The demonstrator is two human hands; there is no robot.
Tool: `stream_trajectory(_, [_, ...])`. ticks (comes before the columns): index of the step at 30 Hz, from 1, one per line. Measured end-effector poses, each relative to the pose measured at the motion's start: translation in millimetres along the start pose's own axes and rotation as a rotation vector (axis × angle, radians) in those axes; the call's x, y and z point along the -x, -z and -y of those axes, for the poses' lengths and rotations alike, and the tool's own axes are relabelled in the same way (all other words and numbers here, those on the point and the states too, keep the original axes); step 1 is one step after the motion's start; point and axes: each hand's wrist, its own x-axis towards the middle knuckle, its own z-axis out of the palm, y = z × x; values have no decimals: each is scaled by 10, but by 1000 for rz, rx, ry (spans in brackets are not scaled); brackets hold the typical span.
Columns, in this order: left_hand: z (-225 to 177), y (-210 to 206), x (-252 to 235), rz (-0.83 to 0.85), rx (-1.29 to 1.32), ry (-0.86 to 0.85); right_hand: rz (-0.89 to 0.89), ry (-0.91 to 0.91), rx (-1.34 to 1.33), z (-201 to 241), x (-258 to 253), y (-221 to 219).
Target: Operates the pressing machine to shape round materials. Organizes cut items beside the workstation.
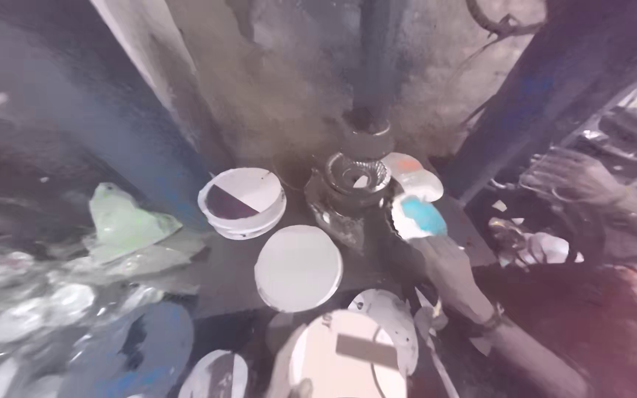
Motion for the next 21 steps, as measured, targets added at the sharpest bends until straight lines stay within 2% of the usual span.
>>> stream_trajectory(2, [-103,-224,-213,-22,-34,-30,188,-122,-114,-138,229,-65])
stream_trajectory(3, [-139,-348,-292,-17,-18,1,285,-185,-236,-185,217,44])
stream_trajectory(5, [-150,-571,-430,-41,40,44,342,-185,-522,-205,137,323])
stream_trajectory(8, [-159,-754,-744,55,-154,-141,419,-56,-863,-101,-31,660])
stream_trajectory(10, [-189,-822,-962,30,-246,-273,469,-122,-992,-51,-171,729])
stream_trajectory(13, [-345,-934,-1175,-74,-228,-211,459,-346,-1118,-196,-472,526])
stream_trajectory(15, [-423,-873,-1250,-77,-205,-185,361,-508,-1176,-382,-710,241])
stream_trajectory(17, [-489,-738,-1246,-113,-225,-244,265,-628,-1107,-571,-969,-52])
stream_trajectory(21, [-531,-454,-1031,-252,-256,-244,245,-677,-949,-740,-1484,-451])
